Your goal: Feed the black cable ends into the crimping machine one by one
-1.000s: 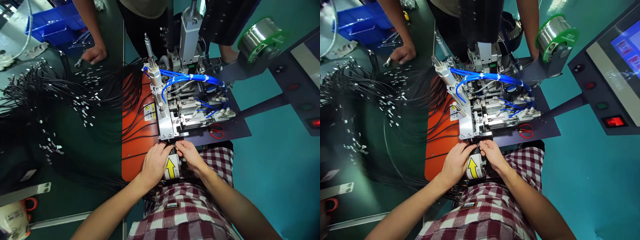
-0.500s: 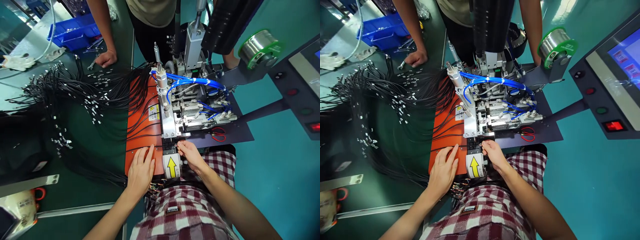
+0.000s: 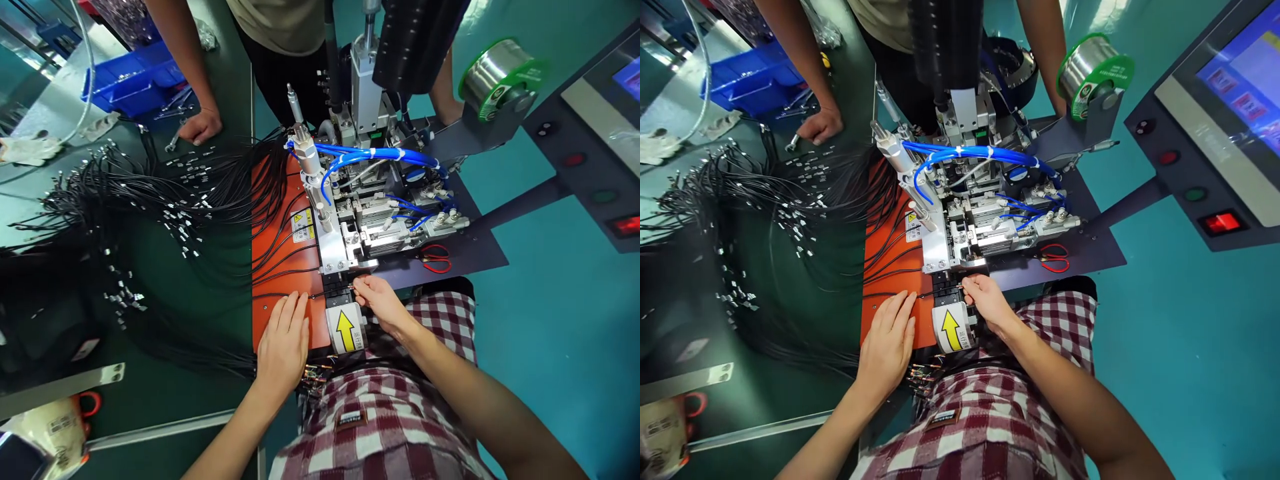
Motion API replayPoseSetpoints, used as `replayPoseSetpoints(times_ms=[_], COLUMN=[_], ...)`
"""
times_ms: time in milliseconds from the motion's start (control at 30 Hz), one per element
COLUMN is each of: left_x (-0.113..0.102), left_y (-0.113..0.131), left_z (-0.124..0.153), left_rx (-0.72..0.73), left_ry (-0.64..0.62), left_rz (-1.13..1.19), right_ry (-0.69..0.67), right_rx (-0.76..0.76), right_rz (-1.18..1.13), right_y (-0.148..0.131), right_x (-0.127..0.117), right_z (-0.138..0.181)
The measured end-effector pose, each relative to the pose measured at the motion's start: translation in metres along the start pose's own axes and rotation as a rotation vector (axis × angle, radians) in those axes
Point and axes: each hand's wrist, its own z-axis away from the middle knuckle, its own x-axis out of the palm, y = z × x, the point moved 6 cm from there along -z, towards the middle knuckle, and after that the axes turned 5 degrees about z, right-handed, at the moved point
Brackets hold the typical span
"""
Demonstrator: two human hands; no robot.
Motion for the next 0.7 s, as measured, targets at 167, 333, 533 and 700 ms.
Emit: replayPoseSetpoints(times_ms=[167,333,533,700], left_x=[-0.004,0.007,0.016,0.012], left_y=[0.017,0.045,0.053,0.052], left_z=[-0.016,-0.036,-0.047,-0.043], left_rx=[0.011,0.173,0.049,0.052], left_ry=[-0.047,-0.114,-0.09,-0.069], left_rz=[0.03,0.214,0.212,0.236], right_ry=[0.001,-0.005,-0.002,-0.009], right_rx=[0.003,-0.004,0.003,-0.003], right_rz=[0.007,-0.008,-0.008,-0.025], right_y=[-0.001,-0.001,0.0,-0.003], right_x=[0.0,0.001,0.001,0.002], right_z=[0.0,0.0,0.001,0.002])
